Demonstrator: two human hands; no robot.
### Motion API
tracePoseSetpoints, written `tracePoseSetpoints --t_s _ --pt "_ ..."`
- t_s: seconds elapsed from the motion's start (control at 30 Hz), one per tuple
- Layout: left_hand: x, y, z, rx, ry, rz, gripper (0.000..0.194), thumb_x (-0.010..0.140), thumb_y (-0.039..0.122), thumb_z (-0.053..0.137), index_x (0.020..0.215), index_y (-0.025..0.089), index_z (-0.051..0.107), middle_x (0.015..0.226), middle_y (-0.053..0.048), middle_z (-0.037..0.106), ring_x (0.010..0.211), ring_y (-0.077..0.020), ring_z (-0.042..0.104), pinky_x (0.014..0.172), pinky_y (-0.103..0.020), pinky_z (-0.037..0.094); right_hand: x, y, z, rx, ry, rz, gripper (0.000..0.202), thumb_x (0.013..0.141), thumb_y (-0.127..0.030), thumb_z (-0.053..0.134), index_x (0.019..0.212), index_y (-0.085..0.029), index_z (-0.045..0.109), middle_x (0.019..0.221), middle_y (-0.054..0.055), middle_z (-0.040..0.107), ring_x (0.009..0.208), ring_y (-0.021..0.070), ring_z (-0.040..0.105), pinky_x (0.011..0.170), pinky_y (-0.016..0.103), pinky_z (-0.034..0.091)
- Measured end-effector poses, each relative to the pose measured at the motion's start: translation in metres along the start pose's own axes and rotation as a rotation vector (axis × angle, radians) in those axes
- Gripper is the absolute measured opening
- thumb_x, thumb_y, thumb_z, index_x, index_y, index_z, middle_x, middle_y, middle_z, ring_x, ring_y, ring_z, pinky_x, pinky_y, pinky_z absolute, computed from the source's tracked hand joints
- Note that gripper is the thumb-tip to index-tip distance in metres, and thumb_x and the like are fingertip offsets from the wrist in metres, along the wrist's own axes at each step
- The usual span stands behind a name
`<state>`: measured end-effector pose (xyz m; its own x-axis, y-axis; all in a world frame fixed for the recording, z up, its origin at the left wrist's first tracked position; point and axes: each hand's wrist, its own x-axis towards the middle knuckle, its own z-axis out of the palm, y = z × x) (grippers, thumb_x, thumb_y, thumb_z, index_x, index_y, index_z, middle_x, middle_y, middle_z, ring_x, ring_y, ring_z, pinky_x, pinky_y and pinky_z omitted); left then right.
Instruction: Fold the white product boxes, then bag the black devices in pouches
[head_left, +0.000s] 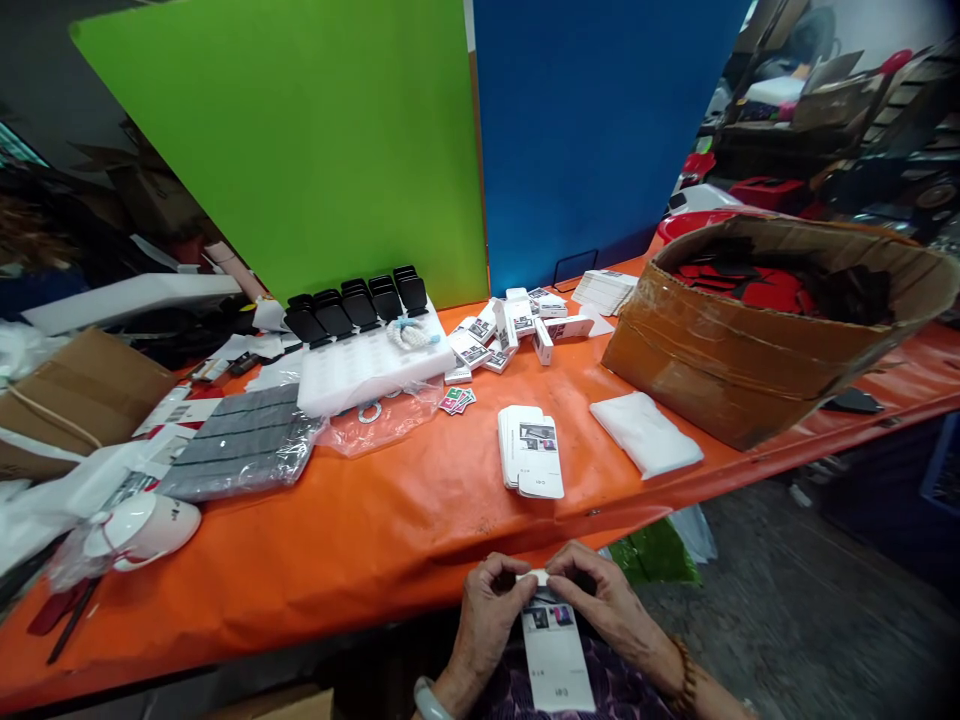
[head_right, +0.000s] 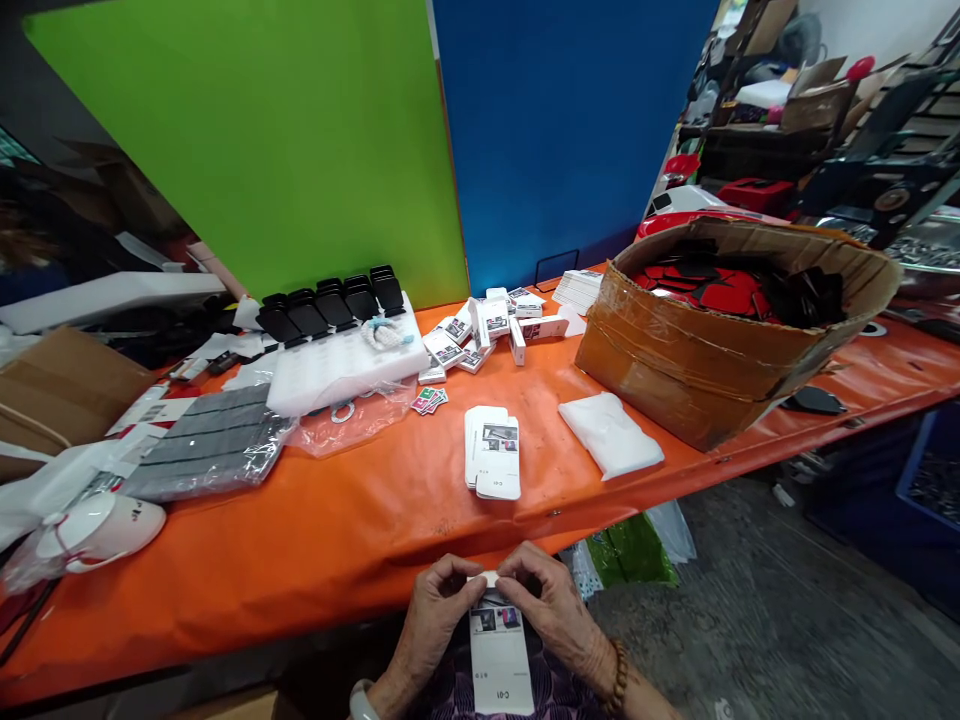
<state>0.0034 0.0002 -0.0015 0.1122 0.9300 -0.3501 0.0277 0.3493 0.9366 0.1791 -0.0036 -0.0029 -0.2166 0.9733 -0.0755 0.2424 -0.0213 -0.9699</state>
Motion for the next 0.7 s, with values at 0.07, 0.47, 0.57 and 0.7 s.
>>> tracePoseSetpoints --t_s 0.07,0.47,0.57,0.7 --pt "0.002 0.002 0.002 -0.067 0.022 -0.039 0.019 0.068 0.029 0.072 0.078 0.013 0.066 0.066 0.000 0.062 0.063 -0.0131 0.053 0.062 -0.025 0.043 0.003 -0.001 0.001 0.047 0.023 0.054 0.023 0.083 -0.038 0.060 0.073 -0.017 0.060 0.068 -0.001 0.051 0.062 0.0135 0.047 0.059 0.026 0.037" --pt "0.011 0.011 -0.003 0.024 -0.066 -0.093 0.020 0.065 0.031 0.073 0.062 0.012 0.067 0.057 0.000 0.062 0.056 -0.0118 0.051 0.057 -0.024 0.039 0.014 -0.002 0.001 0.468 -0.040 0.346 0.023 0.069 -0.033 0.070 0.062 -0.016 0.056 0.055 -0.005 0.050 0.051 0.0085 0.041 0.051 0.022 0.032" --pt "0.010 0.003 -0.007 -0.019 -0.109 -0.120 0.026 0.063 0.035 0.076 0.063 0.011 0.068 0.059 -0.002 0.065 0.056 -0.0126 0.053 0.058 -0.025 0.040 0.008 0.003 0.001 0.433 -0.084 0.311 0.031 0.069 -0.042 0.071 0.063 -0.016 0.056 0.055 -0.004 0.051 0.049 0.0087 0.043 0.050 0.022 0.033" --pt "0.009 -0.004 -0.007 -0.019 -0.129 -0.143 0.027 0.058 0.033 0.081 0.066 0.011 0.067 0.060 -0.002 0.067 0.056 -0.0132 0.055 0.059 -0.025 0.042 0.001 0.006 0.001 0.383 -0.147 0.278 0.029 0.068 -0.042 0.073 0.070 -0.016 0.061 0.059 -0.003 0.056 0.051 0.0089 0.046 0.050 0.022 0.034"
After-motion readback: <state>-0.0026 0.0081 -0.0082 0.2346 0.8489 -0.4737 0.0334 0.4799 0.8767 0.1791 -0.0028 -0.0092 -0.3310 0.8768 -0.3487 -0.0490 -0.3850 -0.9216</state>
